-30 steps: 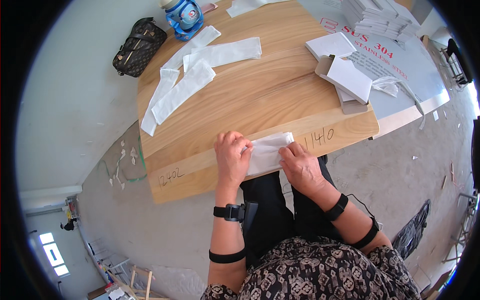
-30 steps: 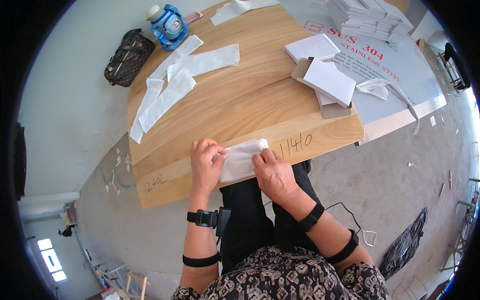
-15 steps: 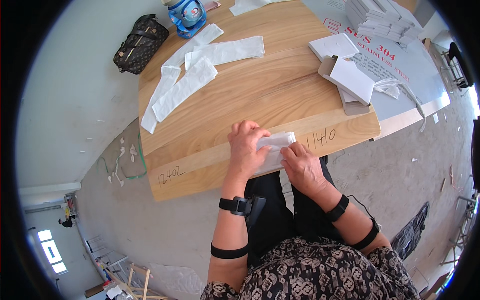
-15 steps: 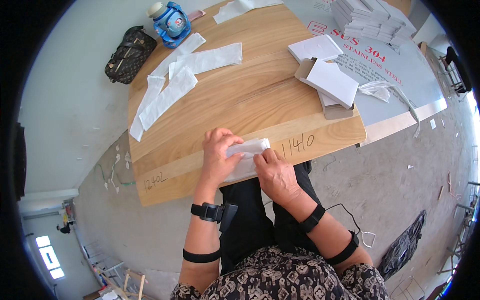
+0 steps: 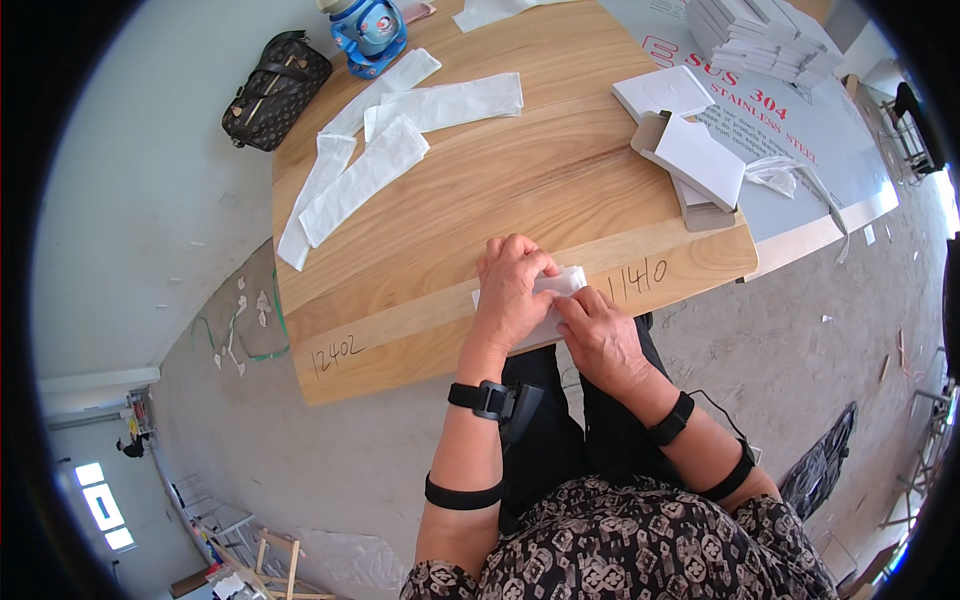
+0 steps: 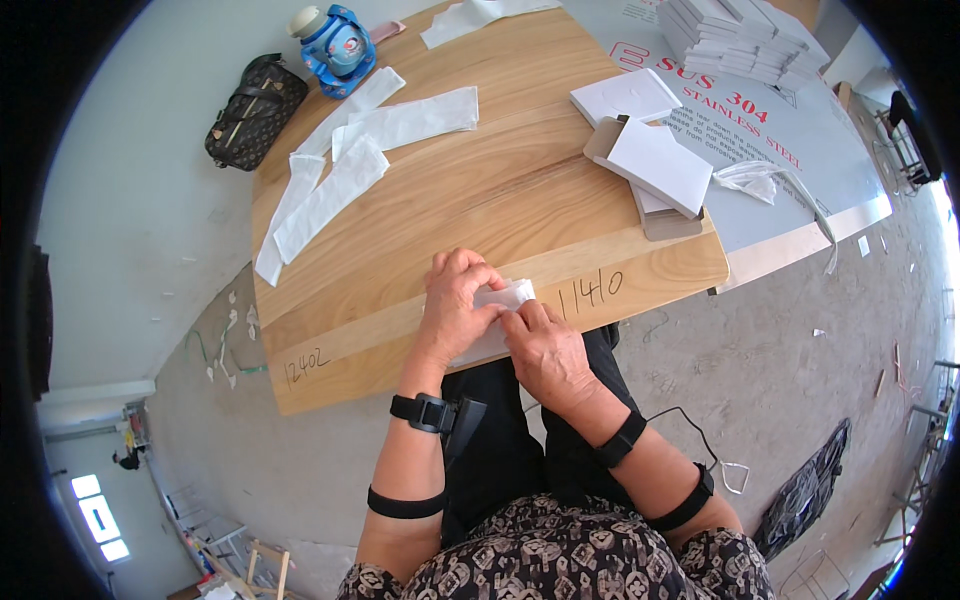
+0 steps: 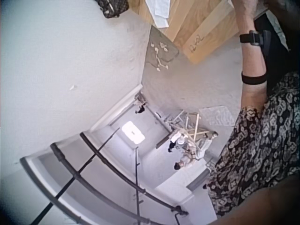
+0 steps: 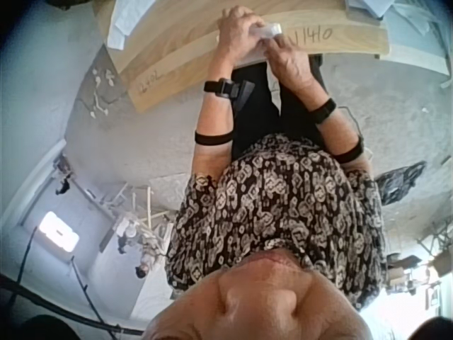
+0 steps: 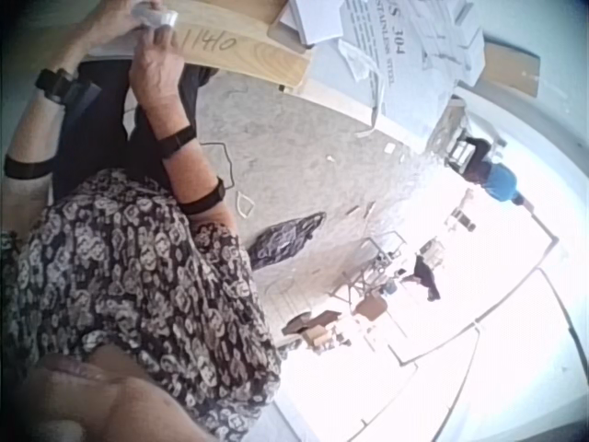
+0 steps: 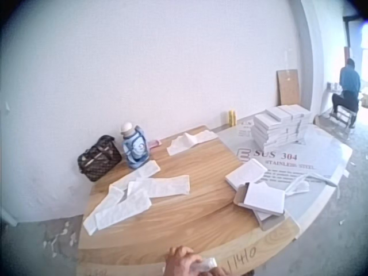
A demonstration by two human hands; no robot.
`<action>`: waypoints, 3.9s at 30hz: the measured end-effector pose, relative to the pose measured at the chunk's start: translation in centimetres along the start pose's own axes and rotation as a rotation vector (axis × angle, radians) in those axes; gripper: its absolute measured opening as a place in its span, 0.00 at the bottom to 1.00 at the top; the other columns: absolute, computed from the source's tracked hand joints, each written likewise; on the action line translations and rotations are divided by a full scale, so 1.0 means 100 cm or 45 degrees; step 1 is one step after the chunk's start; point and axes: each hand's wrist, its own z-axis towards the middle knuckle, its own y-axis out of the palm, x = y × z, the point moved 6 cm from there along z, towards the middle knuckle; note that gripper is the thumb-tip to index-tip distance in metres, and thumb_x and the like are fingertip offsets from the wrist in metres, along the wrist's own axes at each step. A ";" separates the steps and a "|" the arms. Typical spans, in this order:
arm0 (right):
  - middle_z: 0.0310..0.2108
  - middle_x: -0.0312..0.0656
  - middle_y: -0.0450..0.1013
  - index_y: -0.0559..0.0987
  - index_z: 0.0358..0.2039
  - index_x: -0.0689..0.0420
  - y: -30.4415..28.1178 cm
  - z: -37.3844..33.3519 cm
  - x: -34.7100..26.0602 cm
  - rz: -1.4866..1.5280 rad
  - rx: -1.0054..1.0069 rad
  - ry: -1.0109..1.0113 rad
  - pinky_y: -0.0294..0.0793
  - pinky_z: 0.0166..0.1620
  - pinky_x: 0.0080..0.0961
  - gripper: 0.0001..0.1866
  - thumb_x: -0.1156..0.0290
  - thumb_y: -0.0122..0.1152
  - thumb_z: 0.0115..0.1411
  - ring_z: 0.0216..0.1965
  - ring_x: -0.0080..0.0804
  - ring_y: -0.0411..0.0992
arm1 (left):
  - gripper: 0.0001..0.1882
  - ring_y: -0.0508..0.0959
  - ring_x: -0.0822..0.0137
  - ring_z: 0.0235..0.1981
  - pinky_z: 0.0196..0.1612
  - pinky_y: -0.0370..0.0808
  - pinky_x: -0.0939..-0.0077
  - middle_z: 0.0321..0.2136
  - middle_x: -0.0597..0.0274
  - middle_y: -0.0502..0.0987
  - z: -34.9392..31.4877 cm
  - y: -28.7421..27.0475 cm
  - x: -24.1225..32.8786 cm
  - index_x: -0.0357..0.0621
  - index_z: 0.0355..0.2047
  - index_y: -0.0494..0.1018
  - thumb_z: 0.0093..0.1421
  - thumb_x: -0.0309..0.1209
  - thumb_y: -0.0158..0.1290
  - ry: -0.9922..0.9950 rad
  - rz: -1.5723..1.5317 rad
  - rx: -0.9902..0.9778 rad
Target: The recorder folds and packs thin white plastic or foam strips into a small cardboard box.
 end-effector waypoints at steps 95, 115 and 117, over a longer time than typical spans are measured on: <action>0.32 0.41 0.78 0.78 0.40 0.68 -0.035 -0.047 0.110 1.542 0.595 1.062 0.76 0.32 0.20 0.12 0.76 0.51 0.59 0.29 0.24 0.76 | 0.14 0.71 0.55 0.37 0.40 0.70 0.64 0.29 0.60 0.72 -0.054 0.009 0.031 0.42 0.28 0.72 0.43 0.29 0.66 -0.239 0.018 0.286; 0.31 0.44 0.78 0.78 0.38 0.70 -0.036 -0.043 0.106 1.484 0.605 1.053 0.78 0.33 0.23 0.12 0.77 0.50 0.59 0.29 0.27 0.76 | 0.07 0.70 0.55 0.30 0.35 0.66 0.61 0.23 0.60 0.70 -0.048 0.014 0.046 0.43 0.22 0.68 0.46 0.22 0.57 -0.038 0.129 0.423; 0.31 0.44 0.78 0.78 0.38 0.70 -0.036 -0.044 0.106 1.483 0.602 1.053 0.78 0.33 0.23 0.12 0.77 0.50 0.59 0.29 0.27 0.76 | 0.07 0.70 0.55 0.30 0.34 0.66 0.61 0.23 0.60 0.71 -0.047 0.015 0.049 0.43 0.22 0.69 0.46 0.22 0.58 -0.025 0.095 0.387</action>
